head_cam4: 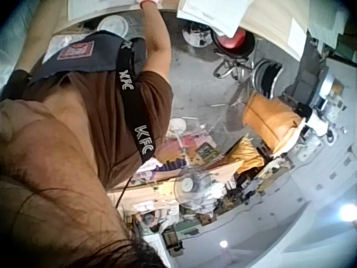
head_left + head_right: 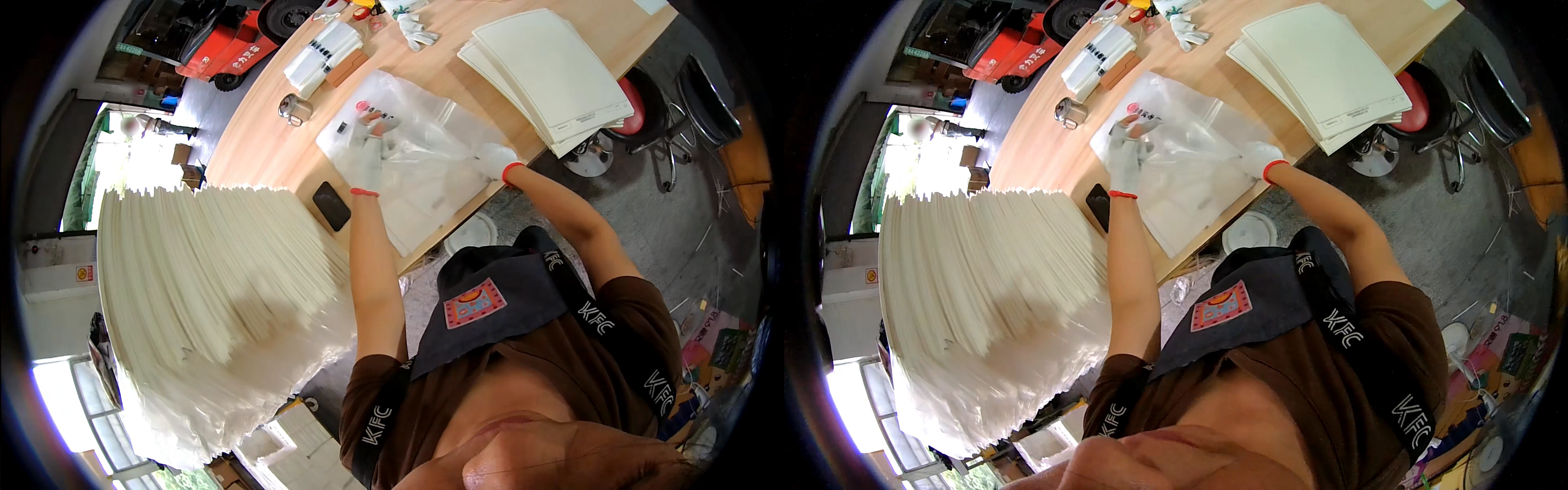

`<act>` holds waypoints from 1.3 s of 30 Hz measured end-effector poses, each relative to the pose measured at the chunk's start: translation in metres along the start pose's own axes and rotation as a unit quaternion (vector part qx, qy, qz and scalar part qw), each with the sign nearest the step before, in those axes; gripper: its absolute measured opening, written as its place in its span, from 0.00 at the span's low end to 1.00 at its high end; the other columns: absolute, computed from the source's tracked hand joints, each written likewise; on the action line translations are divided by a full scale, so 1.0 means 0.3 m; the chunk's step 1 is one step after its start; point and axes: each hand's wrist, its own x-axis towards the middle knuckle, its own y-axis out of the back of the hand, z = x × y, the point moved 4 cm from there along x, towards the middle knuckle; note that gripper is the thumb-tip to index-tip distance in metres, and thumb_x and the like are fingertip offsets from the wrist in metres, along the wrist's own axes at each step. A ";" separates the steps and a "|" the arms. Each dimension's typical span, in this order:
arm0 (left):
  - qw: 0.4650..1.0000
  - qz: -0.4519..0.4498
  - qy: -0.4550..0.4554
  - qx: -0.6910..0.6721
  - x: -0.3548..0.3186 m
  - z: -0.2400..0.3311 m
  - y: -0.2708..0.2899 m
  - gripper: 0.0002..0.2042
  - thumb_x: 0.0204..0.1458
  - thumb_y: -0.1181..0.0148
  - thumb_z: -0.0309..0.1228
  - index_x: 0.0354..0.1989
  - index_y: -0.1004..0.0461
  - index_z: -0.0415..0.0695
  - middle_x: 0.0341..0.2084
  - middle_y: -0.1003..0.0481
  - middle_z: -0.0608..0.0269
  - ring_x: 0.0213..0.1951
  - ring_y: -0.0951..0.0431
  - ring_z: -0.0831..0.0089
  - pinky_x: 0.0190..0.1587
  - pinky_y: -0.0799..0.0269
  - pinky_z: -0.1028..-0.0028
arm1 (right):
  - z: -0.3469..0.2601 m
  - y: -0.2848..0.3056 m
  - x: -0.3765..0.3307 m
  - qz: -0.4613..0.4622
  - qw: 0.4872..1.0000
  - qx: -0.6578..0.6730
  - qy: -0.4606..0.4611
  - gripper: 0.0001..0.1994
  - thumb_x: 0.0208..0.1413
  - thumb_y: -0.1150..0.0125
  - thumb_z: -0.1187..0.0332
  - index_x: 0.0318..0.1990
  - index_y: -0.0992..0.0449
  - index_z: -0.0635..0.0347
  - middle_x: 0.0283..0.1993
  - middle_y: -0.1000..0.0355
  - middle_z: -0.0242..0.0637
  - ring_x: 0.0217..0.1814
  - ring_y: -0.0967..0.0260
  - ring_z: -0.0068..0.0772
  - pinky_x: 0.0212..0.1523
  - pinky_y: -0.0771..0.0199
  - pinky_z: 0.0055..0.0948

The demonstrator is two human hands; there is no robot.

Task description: The person repeatedly picks up white rectangular sheets from a stack and places them into a clear plastic bag on the table. The person handles the sheets one at a time and continues filling the bag.

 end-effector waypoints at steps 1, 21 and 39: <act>0.996 -0.006 -0.015 0.087 -0.028 0.020 -0.038 0.09 0.56 0.49 0.29 0.45 0.33 0.44 0.30 0.25 0.63 0.24 0.30 0.79 0.28 0.32 0.80 | -0.063 0.057 -0.078 0.005 0.996 0.088 0.019 0.20 0.51 0.48 0.51 0.37 0.25 0.61 0.40 0.25 0.46 0.37 0.26 0.42 0.40 0.28 0.35; 0.936 -0.043 -0.152 0.314 -0.195 -0.310 -0.311 0.08 0.57 0.50 0.30 0.43 0.29 0.43 0.41 0.26 0.59 0.37 0.25 0.67 0.42 0.30 0.72 | 0.307 0.317 -0.425 0.423 0.851 -0.224 0.217 0.18 0.45 0.42 0.62 0.46 0.30 0.51 0.48 0.32 0.35 0.52 0.36 0.41 0.53 0.36 0.38; 0.961 -0.142 0.232 -0.054 -0.155 -0.409 -0.500 0.14 0.49 0.49 0.24 0.44 0.30 0.32 0.37 0.25 0.54 0.37 0.23 0.68 0.36 0.24 0.72 | 0.107 0.270 -0.727 0.418 0.868 -0.052 0.264 0.21 0.50 0.39 0.52 0.44 0.27 0.58 0.50 0.34 0.50 0.51 0.32 0.37 0.45 0.28 0.33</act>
